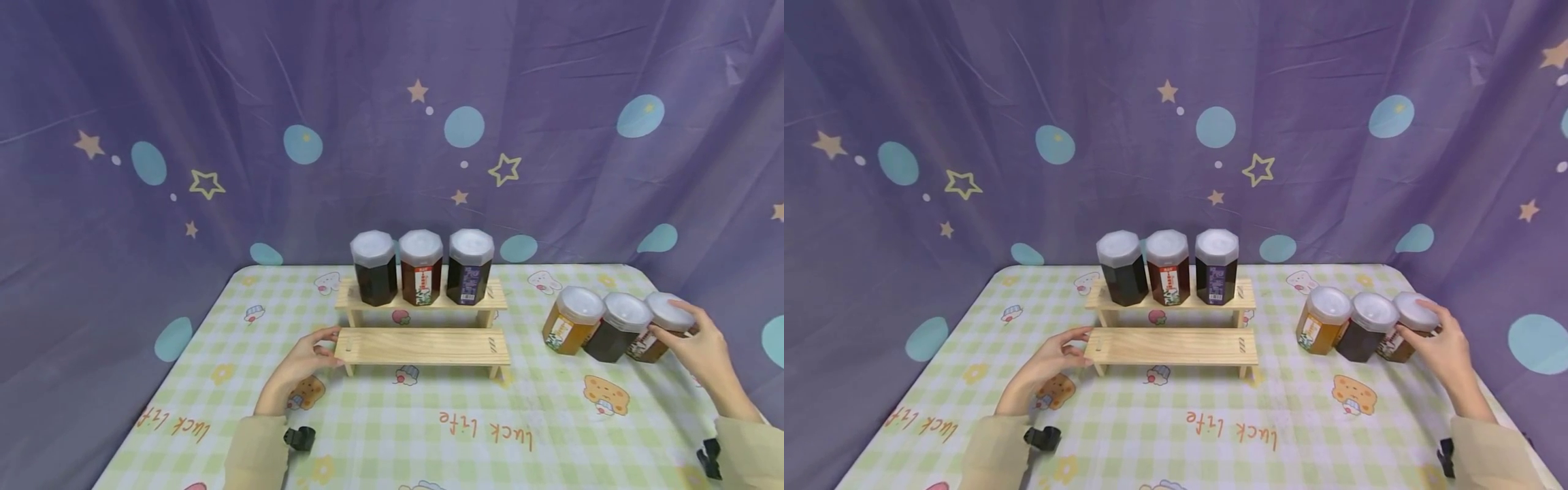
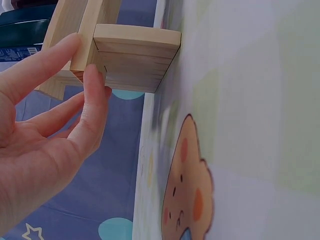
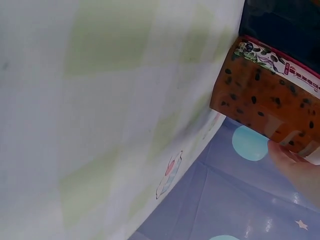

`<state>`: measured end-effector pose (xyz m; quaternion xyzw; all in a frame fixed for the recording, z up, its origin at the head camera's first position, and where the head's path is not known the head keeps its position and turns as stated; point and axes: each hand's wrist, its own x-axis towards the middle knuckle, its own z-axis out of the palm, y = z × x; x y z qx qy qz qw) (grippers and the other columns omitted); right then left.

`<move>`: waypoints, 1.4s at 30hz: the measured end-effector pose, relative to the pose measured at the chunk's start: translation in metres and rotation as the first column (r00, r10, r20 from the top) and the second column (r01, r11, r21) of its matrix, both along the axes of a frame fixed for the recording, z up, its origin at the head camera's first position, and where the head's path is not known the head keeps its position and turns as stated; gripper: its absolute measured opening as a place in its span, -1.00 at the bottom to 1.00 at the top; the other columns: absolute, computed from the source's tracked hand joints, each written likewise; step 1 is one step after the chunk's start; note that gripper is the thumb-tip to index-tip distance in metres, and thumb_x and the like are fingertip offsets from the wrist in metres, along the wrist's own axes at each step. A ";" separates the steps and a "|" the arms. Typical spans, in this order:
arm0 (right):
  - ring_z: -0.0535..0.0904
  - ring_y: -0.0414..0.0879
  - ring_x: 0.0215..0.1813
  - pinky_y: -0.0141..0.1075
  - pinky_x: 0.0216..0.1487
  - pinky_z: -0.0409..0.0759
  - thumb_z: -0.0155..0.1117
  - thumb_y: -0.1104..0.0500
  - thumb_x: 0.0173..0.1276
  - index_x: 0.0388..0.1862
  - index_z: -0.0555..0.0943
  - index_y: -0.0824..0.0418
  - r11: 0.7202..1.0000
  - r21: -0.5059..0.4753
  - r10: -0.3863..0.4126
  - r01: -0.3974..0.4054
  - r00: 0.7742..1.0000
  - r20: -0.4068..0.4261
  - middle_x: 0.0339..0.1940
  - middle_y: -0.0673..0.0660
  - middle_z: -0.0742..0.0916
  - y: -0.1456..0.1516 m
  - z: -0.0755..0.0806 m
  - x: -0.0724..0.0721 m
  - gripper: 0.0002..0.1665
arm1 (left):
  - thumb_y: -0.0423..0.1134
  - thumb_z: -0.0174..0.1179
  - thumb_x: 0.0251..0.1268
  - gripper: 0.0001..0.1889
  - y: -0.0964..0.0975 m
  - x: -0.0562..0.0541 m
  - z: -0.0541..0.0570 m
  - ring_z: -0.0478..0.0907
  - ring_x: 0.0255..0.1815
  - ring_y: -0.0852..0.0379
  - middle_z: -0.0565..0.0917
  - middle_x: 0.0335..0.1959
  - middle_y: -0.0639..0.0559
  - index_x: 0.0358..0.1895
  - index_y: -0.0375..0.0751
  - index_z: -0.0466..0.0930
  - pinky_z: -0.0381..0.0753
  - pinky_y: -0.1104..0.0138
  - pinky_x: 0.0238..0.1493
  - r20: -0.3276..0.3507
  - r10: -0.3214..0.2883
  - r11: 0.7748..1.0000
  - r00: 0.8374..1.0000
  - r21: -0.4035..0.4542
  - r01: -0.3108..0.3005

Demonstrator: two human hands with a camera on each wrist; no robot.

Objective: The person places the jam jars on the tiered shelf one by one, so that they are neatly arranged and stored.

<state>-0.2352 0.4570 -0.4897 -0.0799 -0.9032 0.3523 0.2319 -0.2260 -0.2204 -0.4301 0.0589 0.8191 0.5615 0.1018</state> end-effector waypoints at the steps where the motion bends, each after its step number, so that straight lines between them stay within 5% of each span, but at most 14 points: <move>1: 0.27 -0.52 -0.33 -0.52 -0.54 0.34 0.35 -0.04 0.01 0.27 0.25 -0.19 1.000 -0.010 0.004 -0.004 1.000 -0.005 0.08 0.31 0.35 0.004 -0.005 -0.003 -0.19 | -0.45 0.27 -0.07 -0.27 0.000 0.000 0.000 0.46 -0.36 0.11 0.33 0.06 -0.31 0.26 -0.42 0.17 0.45 0.28 -0.37 0.002 0.002 1.000 1.000 -0.002 -0.002; 6: 0.24 -0.53 -0.28 -0.58 -0.48 0.31 0.36 -0.02 0.01 0.28 0.23 -0.21 0.999 -0.043 0.016 -0.017 1.000 -0.005 0.16 0.25 0.30 0.014 -0.015 -0.009 -0.17 | -0.46 0.26 -0.07 -0.28 0.000 -0.001 -0.002 0.46 -0.37 0.11 0.34 0.06 -0.32 0.25 -0.42 0.17 0.44 0.30 -0.38 0.008 0.004 1.000 1.000 0.000 -0.004; 23: 0.30 -0.44 -0.28 -0.53 -0.50 0.34 0.38 0.00 -0.01 0.27 0.23 -0.24 0.993 -0.112 0.032 -0.029 0.999 0.029 0.11 0.07 0.34 0.013 -0.011 -0.007 -0.16 | -0.47 0.25 -0.06 -0.28 0.000 0.001 0.001 0.48 -0.38 0.09 0.34 0.05 -0.33 0.26 -0.43 0.16 0.46 0.30 -0.38 -0.006 -0.011 1.000 1.000 0.011 0.011; 29: 0.30 -0.43 -0.30 -0.50 -0.53 0.35 0.39 0.03 -0.02 0.25 0.27 -0.24 0.982 -0.188 -0.007 0.019 0.998 0.063 -0.07 -0.02 0.39 -0.015 0.017 0.012 -0.18 | -0.48 0.26 -0.07 -0.27 0.002 0.001 0.000 0.49 -0.40 0.11 0.34 0.05 -0.31 0.26 -0.41 0.17 0.46 0.21 -0.39 0.003 0.005 1.000 1.000 0.002 -0.005; 34: 0.25 -0.48 -0.33 -0.56 -0.51 0.31 0.37 0.01 0.00 0.27 0.25 -0.18 0.978 -0.193 -0.067 0.082 0.994 0.084 0.01 0.27 0.37 -0.051 0.050 0.034 -0.17 | -0.49 0.26 -0.08 -0.28 0.003 0.001 0.001 0.49 -0.40 0.12 0.35 0.04 -0.31 0.25 -0.41 0.19 0.46 0.20 -0.38 0.003 0.013 1.000 1.000 -0.001 -0.013; 42: 0.27 -0.47 -0.42 -0.56 -0.55 0.31 0.38 0.00 -0.02 0.29 0.23 -0.19 0.966 -0.204 -0.145 0.160 0.986 0.087 -0.28 -0.18 0.39 -0.065 0.067 0.049 -0.14 | -0.48 0.26 -0.09 -0.29 0.003 0.000 0.001 0.49 -0.39 0.11 0.36 0.04 -0.31 0.24 -0.42 0.21 0.46 0.20 -0.36 0.006 0.015 1.000 1.000 -0.004 -0.015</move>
